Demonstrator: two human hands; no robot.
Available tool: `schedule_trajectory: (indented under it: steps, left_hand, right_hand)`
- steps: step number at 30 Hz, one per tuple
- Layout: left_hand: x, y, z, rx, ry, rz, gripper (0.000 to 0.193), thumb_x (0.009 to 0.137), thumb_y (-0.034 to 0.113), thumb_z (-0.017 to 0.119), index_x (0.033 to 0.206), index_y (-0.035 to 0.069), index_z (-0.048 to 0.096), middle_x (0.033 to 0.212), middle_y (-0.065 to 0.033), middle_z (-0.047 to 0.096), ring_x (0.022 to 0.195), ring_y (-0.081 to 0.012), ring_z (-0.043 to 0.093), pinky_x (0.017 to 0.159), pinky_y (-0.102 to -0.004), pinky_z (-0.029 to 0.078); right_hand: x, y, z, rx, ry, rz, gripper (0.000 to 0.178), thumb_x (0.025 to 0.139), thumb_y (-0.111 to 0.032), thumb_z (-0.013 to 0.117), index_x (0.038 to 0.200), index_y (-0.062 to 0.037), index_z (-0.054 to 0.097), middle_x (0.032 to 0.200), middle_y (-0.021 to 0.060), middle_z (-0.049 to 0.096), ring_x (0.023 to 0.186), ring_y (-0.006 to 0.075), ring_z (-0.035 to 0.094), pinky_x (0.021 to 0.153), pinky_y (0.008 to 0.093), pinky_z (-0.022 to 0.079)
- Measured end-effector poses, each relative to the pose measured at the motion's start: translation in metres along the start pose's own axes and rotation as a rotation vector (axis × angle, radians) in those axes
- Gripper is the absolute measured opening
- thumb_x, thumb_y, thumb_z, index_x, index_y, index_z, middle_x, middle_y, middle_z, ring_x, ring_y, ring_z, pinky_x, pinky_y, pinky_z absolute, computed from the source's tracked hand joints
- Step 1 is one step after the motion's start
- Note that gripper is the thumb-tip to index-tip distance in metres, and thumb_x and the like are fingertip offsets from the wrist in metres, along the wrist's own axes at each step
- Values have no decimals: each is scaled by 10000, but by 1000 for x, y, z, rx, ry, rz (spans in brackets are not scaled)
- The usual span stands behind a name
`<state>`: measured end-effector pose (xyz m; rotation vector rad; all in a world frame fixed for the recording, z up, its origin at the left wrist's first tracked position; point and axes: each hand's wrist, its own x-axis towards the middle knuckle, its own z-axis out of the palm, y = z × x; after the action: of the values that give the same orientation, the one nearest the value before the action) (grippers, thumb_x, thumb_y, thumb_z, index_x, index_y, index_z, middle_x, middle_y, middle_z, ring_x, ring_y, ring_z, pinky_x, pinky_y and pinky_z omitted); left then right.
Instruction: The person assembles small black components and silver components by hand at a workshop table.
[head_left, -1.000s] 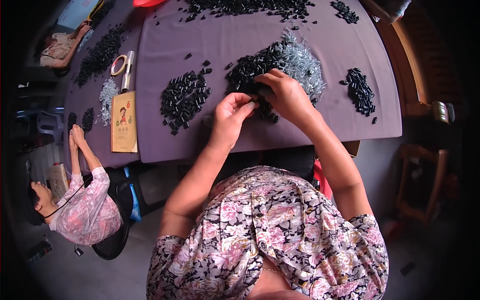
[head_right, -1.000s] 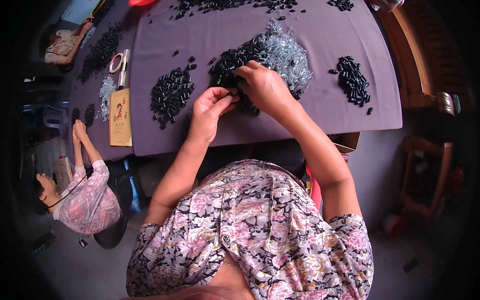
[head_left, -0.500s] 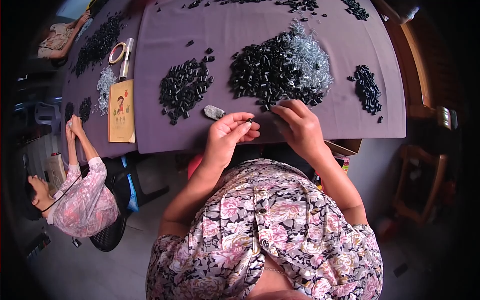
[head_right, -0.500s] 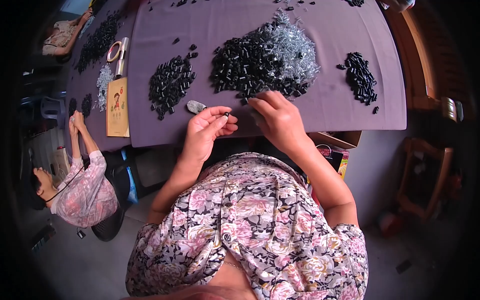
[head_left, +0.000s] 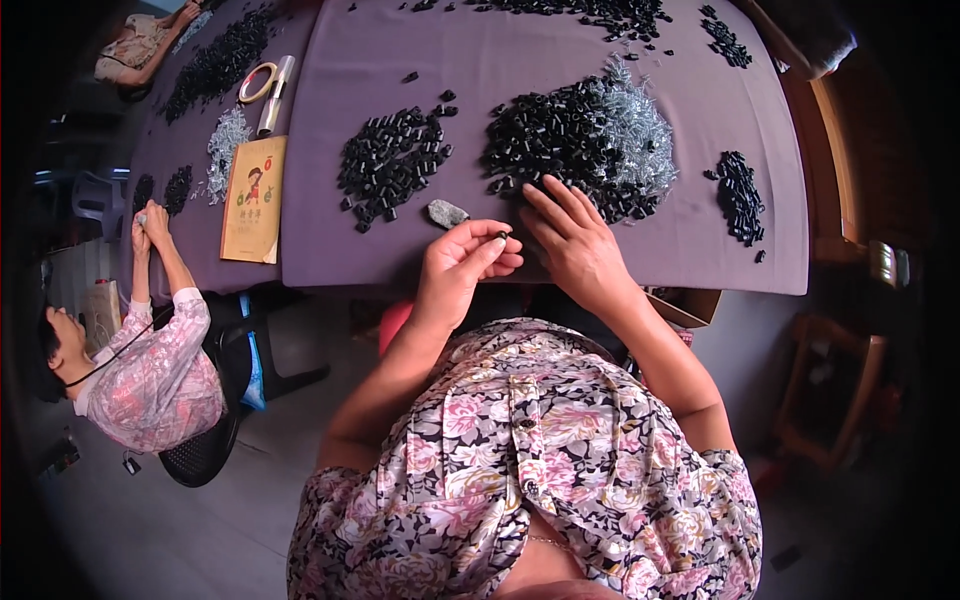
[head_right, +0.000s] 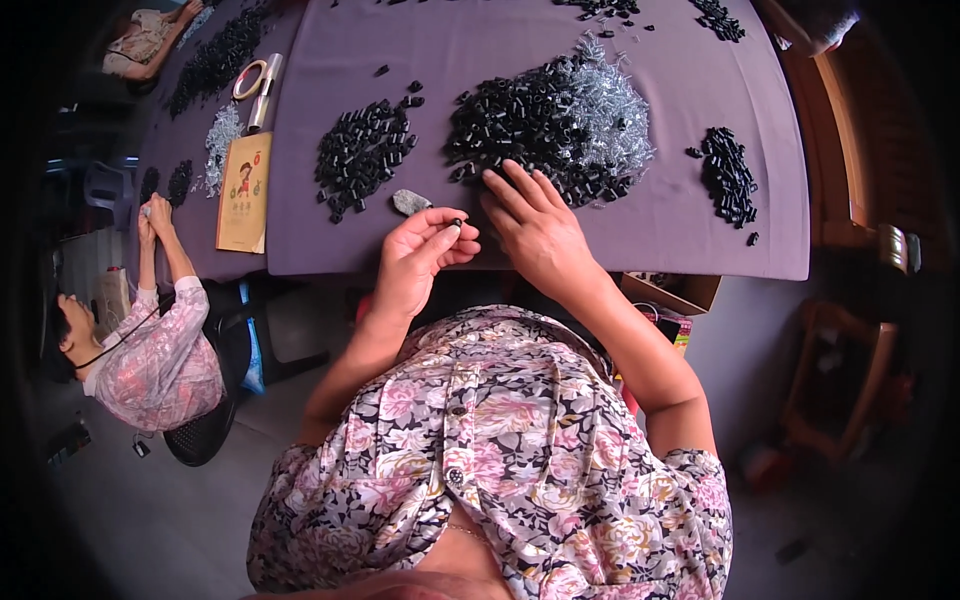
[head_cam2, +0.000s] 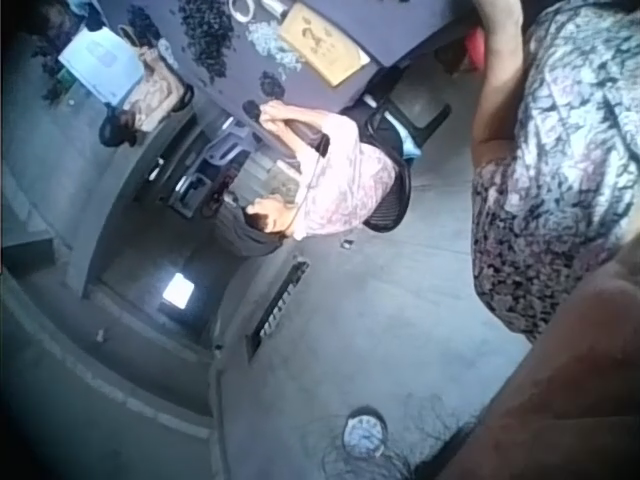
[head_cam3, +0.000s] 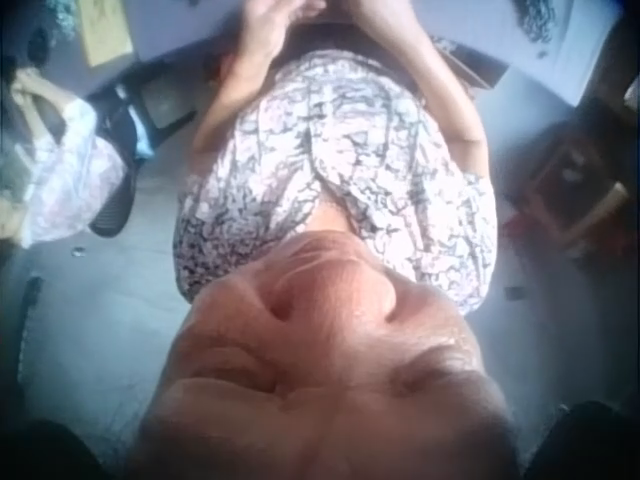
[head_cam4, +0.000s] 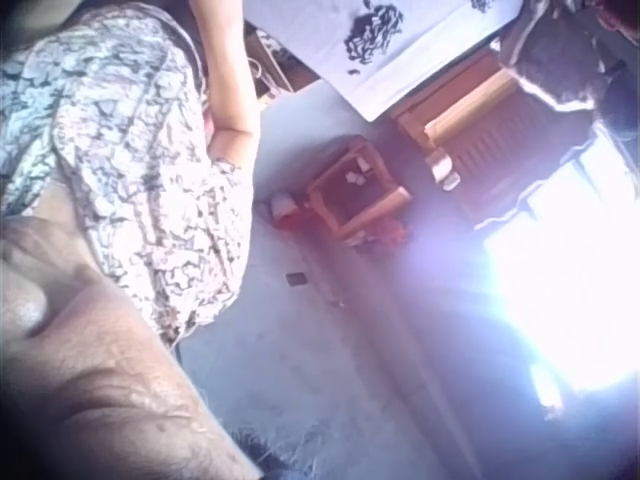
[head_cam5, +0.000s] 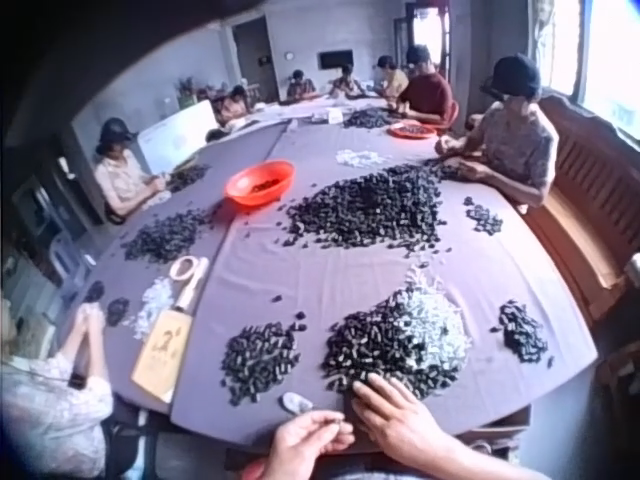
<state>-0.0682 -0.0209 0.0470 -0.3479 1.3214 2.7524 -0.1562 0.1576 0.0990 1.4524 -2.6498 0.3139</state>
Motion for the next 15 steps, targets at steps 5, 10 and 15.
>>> schedule_trajectory:
  steps: [5,10,15]
  left_hand:
    - [1,0,-3,40,-33,-8,202,985,103,587,1163,10,612,1014,-108,707,865,-166,693,789,-280,559]
    - [1,-1,-5,47,-34,2,211,986,97,579,1173,4,611,1026,-117,703,870,-176,696,792,-290,568]
    - [0,0,-5,72,-27,5,212,987,99,579,1172,3,613,1027,-120,702,872,-181,696,789,-292,569]
  right_hand:
    - [-27,3,-11,98,44,28,411,774,-65,705,1180,-36,652,1404,121,535,1366,334,436,1127,479,368]
    - [-36,6,-7,155,173,117,405,764,-38,708,1164,-24,647,1394,140,539,1349,381,446,1093,471,409]
    - [-16,-5,-6,101,99,212,619,735,-42,718,1330,-62,549,1488,130,434,1410,361,356,1144,477,339]
